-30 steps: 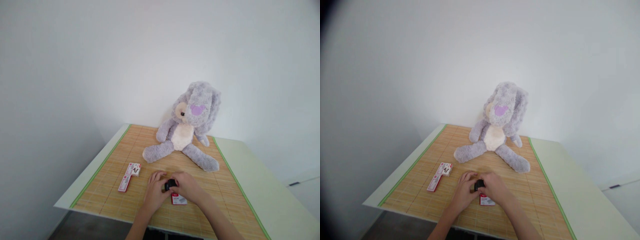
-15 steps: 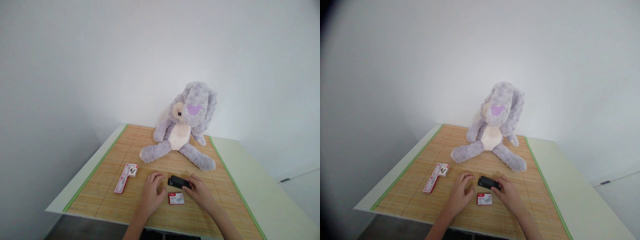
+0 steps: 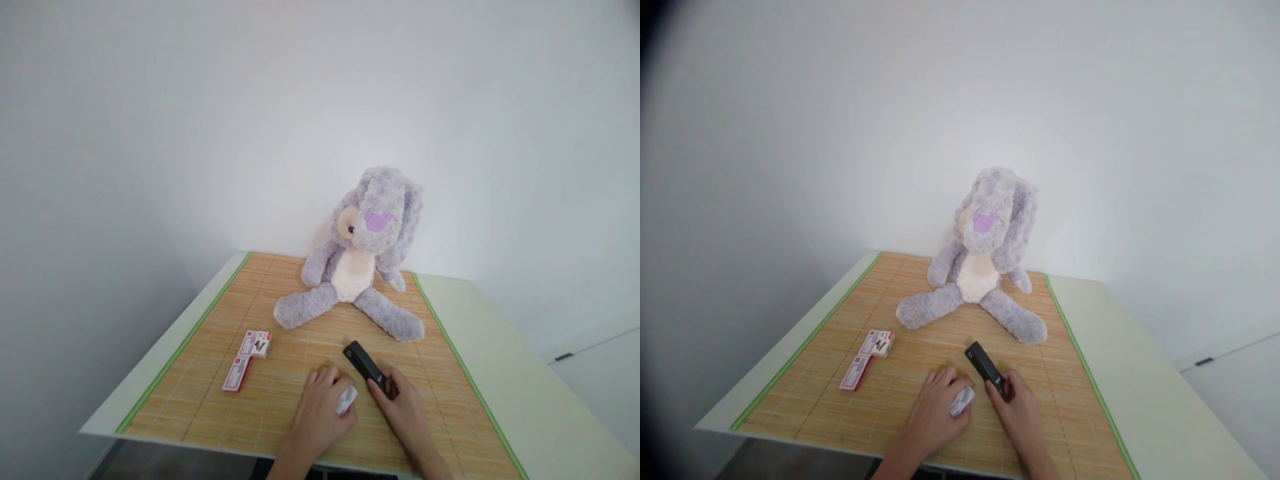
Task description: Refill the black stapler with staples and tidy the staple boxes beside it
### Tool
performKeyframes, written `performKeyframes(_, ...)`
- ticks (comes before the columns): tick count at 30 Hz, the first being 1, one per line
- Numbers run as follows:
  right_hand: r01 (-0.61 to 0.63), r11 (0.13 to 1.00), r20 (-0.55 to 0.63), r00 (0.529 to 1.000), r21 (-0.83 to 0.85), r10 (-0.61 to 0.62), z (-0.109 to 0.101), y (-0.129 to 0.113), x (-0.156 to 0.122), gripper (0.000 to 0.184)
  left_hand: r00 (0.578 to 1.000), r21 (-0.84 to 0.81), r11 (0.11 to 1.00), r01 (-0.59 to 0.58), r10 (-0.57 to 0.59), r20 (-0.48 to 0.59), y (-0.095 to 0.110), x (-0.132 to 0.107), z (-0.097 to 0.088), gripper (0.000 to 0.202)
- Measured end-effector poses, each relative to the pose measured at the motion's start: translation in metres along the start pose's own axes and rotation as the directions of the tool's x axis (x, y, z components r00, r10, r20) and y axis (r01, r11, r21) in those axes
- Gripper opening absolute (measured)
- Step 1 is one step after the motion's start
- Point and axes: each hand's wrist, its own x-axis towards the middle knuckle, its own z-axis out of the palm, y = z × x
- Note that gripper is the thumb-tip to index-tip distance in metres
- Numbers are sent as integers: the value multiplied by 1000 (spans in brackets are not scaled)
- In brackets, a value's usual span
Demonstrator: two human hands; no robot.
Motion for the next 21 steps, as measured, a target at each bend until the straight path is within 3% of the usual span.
performKeyframes(4,-23,999,-8,1000,-45,23,0,0,-2,33,954,44,968,245,-233,-188,-10,1,-6,18)
performKeyframes(6,-41,996,-9,999,-74,41,1,-2,-5,33,942,18,961,277,-268,-202,-17,-3,-13,25)
performKeyframes(10,-51,996,20,998,-76,53,1,-11,-12,33,974,-60,976,211,-215,-70,-37,-18,-32,53)
performKeyframes(13,-6,998,56,998,-61,10,0,-15,-15,50,988,-116,982,152,-149,33,-52,-25,-44,72)
performKeyframes(21,58,998,151,987,-15,-56,4,-18,-14,57,996,-167,983,75,-65,65,-63,-8,-46,67)
